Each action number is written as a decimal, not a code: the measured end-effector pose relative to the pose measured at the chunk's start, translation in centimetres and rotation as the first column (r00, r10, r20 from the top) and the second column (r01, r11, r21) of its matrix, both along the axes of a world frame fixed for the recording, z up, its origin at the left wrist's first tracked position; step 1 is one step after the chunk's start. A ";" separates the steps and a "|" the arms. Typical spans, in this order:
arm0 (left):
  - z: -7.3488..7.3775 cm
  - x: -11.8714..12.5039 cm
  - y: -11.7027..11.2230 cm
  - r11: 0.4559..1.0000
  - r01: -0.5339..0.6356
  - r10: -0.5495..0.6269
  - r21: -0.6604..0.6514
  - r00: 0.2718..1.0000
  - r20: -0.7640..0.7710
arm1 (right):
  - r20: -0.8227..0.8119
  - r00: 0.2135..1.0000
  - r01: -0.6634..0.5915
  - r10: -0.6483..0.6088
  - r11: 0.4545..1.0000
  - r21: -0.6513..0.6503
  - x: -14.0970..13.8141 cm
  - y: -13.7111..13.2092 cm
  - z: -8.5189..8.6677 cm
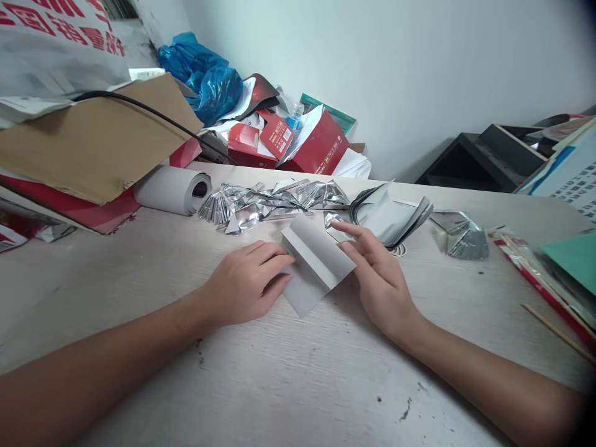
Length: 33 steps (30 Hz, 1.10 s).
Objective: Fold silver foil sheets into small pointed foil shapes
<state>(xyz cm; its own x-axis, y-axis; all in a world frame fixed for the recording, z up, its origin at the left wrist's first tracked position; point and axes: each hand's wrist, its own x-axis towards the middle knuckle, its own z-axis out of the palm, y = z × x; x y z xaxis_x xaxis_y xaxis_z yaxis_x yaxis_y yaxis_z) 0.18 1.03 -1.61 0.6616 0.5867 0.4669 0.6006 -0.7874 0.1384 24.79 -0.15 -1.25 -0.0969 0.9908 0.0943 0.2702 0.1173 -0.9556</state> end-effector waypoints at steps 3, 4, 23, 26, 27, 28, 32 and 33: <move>0.0 0.0 0.0 1.000 -0.001 0.001 -0.006 1.000 0.007 | -0.201 0.979 -0.055 0.039 0.996 -0.072 -0.1 -0.2 0.3; 0.0 0.0 0.0 1.000 -0.004 0.004 -0.005 1.000 0.007 | -0.215 0.974 -0.092 0.072 0.992 -0.085 -0.1 -0.3 0.4; -0.2 -0.1 0.1 0.996 0.082 -0.082 0.033 0.997 0.007 | 0.028 0.997 -0.072 0.073 0.997 -0.028 -0.5 -0.1 0.3; -0.2 -0.1 0.1 0.995 0.089 -0.089 0.037 0.996 0.009 | -0.009 0.996 -0.084 0.084 0.995 -0.056 -0.6 -0.2 0.4; -0.1 -0.1 0.1 0.995 0.093 -0.093 0.039 0.996 0.008 | -0.008 0.997 -0.079 0.078 0.995 -0.053 -0.6 -0.2 0.4; -0.1 -0.1 0.1 0.995 0.097 -0.097 0.039 0.995 0.008 | -0.006 0.997 -0.071 0.071 0.996 -0.046 -0.6 -0.2 0.4; -0.1 -0.2 0.1 0.994 0.109 -0.109 0.031 0.994 -0.004 | -0.030 0.998 -0.061 0.059 0.997 -0.057 -0.6 0.0 0.4; -0.2 -0.2 0.1 0.993 0.110 -0.110 0.031 0.994 -0.006 | -0.040 0.998 -0.058 0.056 0.996 -0.065 -0.6 0.0 0.4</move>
<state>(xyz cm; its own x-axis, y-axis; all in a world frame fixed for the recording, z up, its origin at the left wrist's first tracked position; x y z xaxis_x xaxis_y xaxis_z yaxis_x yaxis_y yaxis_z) 0.00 1.13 -1.77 0.7235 0.4954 0.4808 0.5108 -0.8526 0.1100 24.22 -0.13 -0.86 -0.1507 0.9880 0.0335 0.2286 0.0678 -0.9712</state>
